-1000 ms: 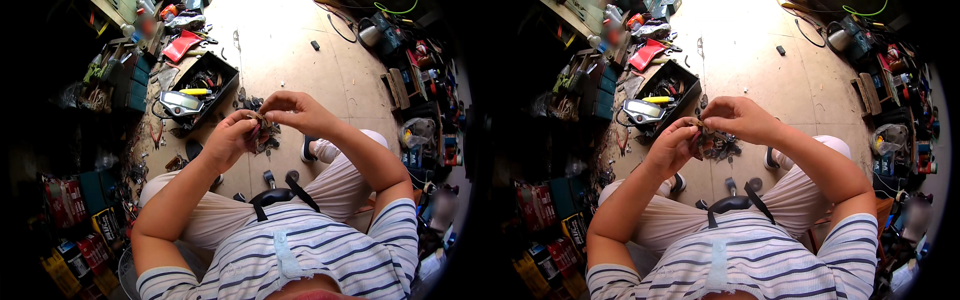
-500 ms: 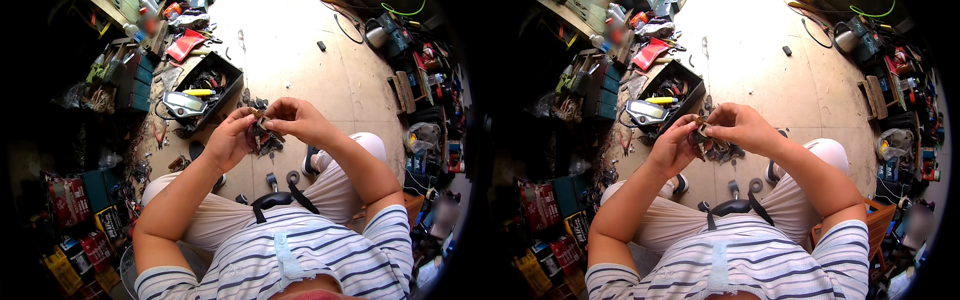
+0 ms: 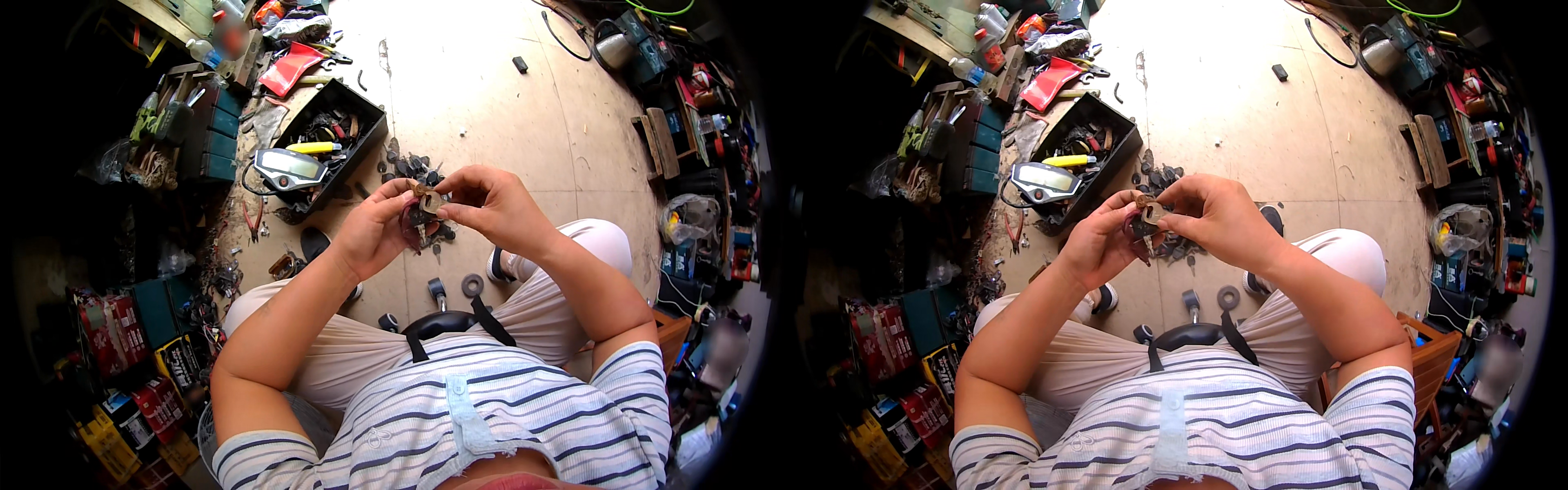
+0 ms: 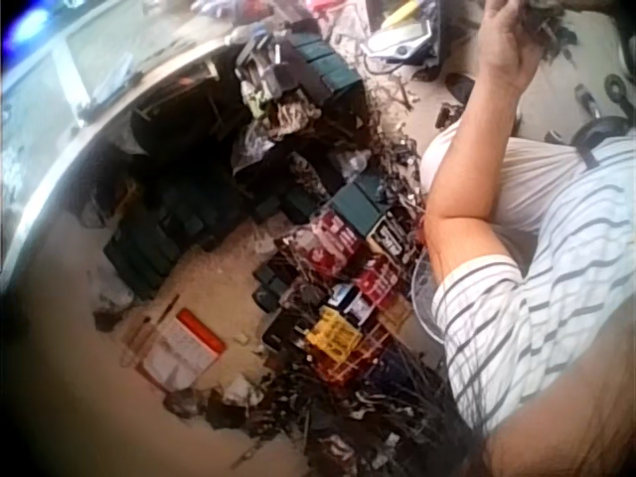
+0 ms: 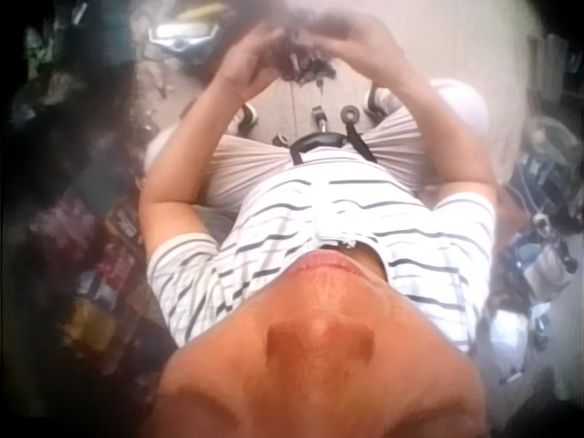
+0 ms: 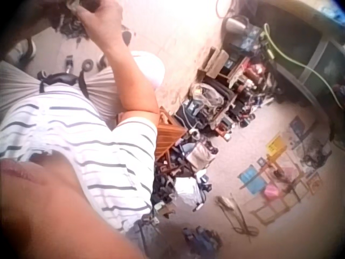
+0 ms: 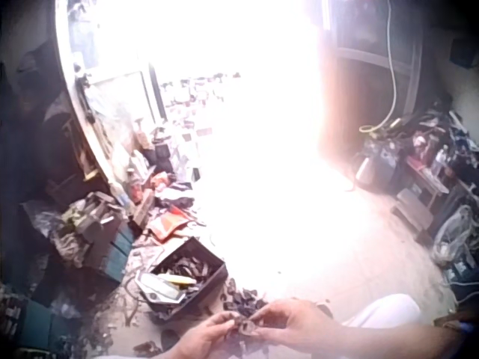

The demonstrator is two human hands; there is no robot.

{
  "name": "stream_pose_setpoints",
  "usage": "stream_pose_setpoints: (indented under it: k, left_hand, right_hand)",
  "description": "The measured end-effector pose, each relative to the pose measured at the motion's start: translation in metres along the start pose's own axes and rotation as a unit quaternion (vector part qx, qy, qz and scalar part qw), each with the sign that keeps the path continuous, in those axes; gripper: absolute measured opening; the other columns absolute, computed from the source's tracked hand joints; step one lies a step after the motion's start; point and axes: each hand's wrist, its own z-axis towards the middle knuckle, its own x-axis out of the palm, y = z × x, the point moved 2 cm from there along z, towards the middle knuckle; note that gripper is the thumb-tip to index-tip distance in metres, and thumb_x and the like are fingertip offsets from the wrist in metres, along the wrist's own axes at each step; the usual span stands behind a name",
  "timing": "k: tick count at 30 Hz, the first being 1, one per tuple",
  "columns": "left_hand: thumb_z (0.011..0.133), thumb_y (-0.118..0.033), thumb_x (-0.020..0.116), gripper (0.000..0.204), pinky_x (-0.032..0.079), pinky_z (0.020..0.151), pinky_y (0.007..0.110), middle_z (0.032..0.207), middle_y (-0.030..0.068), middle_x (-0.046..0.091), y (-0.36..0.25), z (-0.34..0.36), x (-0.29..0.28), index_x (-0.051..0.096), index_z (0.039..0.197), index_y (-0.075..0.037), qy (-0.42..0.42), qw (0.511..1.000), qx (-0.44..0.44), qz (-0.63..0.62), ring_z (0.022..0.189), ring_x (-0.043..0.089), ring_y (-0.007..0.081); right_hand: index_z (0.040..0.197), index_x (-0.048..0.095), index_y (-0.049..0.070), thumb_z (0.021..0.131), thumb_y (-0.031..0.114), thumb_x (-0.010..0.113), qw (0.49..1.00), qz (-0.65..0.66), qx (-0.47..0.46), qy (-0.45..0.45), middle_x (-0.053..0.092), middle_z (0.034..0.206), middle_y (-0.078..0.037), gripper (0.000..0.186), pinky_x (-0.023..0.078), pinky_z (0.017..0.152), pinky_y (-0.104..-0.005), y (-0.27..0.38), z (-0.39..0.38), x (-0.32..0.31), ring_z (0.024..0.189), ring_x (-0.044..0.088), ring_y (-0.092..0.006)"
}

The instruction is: The person sorts through mechanical parts and keys in a plastic bin on the floor, picking up and turning over a roll of tape and a plastic housing by hand.

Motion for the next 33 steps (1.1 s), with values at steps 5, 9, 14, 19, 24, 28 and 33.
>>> stream_pose_setpoints:
  k: [5, 9, 14, 19, 24, 28, 33]
  left_hand:
    - [0.093, -0.008, 0.047, 0.031, 0.054, 0.082, 0.039, 0.103, 0.0081, 0.061, 0.001, -0.001, 0.011, 0.048, 0.125, -0.008, -0.017, 0.995, 0.043, 0.091, 0.094, 0.063, 0.0218]
    - [0.093, -0.005, 0.044, 0.033, 0.053, 0.071, 0.030, 0.101, 0.0070, 0.060, 0.005, -0.001, 0.012, 0.049, 0.126, -0.009, -0.016, 0.989, 0.023, 0.145, 0.087, 0.062, 0.0173]
    - [0.092, -0.007, 0.043, 0.029, 0.054, 0.072, 0.029, 0.104, 0.0088, 0.063, 0.009, -0.002, 0.003, 0.052, 0.121, -0.005, -0.010, 0.983, -0.003, 0.185, 0.091, 0.065, 0.0202]
    - [0.093, -0.010, 0.052, 0.022, 0.051, 0.070, 0.026, 0.099, 0.0067, 0.062, 0.011, -0.002, -0.006, 0.054, 0.114, -0.005, -0.020, 0.975, 0.015, 0.220, 0.085, 0.063, 0.0160]
    - [0.090, -0.008, 0.060, 0.020, 0.050, 0.071, 0.026, 0.096, 0.0042, 0.061, 0.009, -0.002, -0.007, 0.055, 0.109, -0.004, -0.028, 0.971, 0.041, 0.235, 0.084, 0.061, 0.0122]
    - [0.088, -0.006, 0.063, 0.019, 0.050, 0.079, 0.027, 0.099, 0.0040, 0.061, 0.008, -0.003, 0.001, 0.058, 0.106, -0.003, -0.037, 0.943, 0.103, 0.313, 0.091, 0.061, 0.0131]
    - [0.084, -0.005, 0.067, 0.018, 0.048, 0.085, 0.026, 0.108, 0.0046, 0.058, 0.010, -0.001, -0.004, 0.061, 0.100, -0.003, -0.046, 0.866, 0.223, 0.445, 0.099, 0.059, 0.0136]
  right_hand:
    - [0.099, 0.061, -0.005, 0.081, 0.009, 0.068, 0.997, 0.010, 0.068, 0.017, 0.058, 0.070, -0.002, 0.024, 0.044, 0.051, -0.0220, -0.013, -0.001, -0.004, 0.059, 0.054, -0.0068]
    - [0.099, 0.058, -0.006, 0.081, 0.010, 0.067, 0.987, 0.062, 0.142, 0.036, 0.056, 0.067, -0.001, 0.026, 0.044, 0.051, -0.0221, -0.022, -0.001, -0.006, 0.057, 0.054, -0.0077]
    - [0.096, 0.059, -0.005, 0.082, 0.010, 0.067, 0.984, 0.056, 0.163, 0.034, 0.057, 0.067, -0.002, 0.022, 0.044, 0.051, -0.0225, -0.020, -0.004, -0.002, 0.057, 0.056, -0.0091]
    - [0.087, 0.060, -0.004, 0.083, 0.012, 0.066, 0.987, 0.028, 0.157, 0.035, 0.060, 0.069, -0.006, 0.017, 0.045, 0.051, -0.0230, -0.020, -0.005, -0.001, 0.058, 0.058, -0.0099]
    - [0.083, 0.058, -0.004, 0.085, 0.012, 0.063, 0.986, 0.052, 0.157, 0.014, 0.061, 0.068, -0.007, 0.017, 0.046, 0.049, -0.0231, -0.017, -0.002, 0.001, 0.055, 0.057, -0.0101]
    - [0.082, 0.057, -0.004, 0.086, 0.012, 0.062, 0.988, 0.067, 0.140, -0.017, 0.060, 0.067, -0.007, 0.017, 0.046, 0.049, -0.0234, -0.014, -0.001, 0.001, 0.055, 0.057, -0.0105]
    - [0.084, 0.057, -0.005, 0.085, 0.011, 0.063, 0.989, 0.078, 0.123, -0.011, 0.060, 0.069, -0.007, 0.017, 0.046, 0.049, -0.0240, -0.012, -0.001, 0.004, 0.057, 0.057, -0.0103]
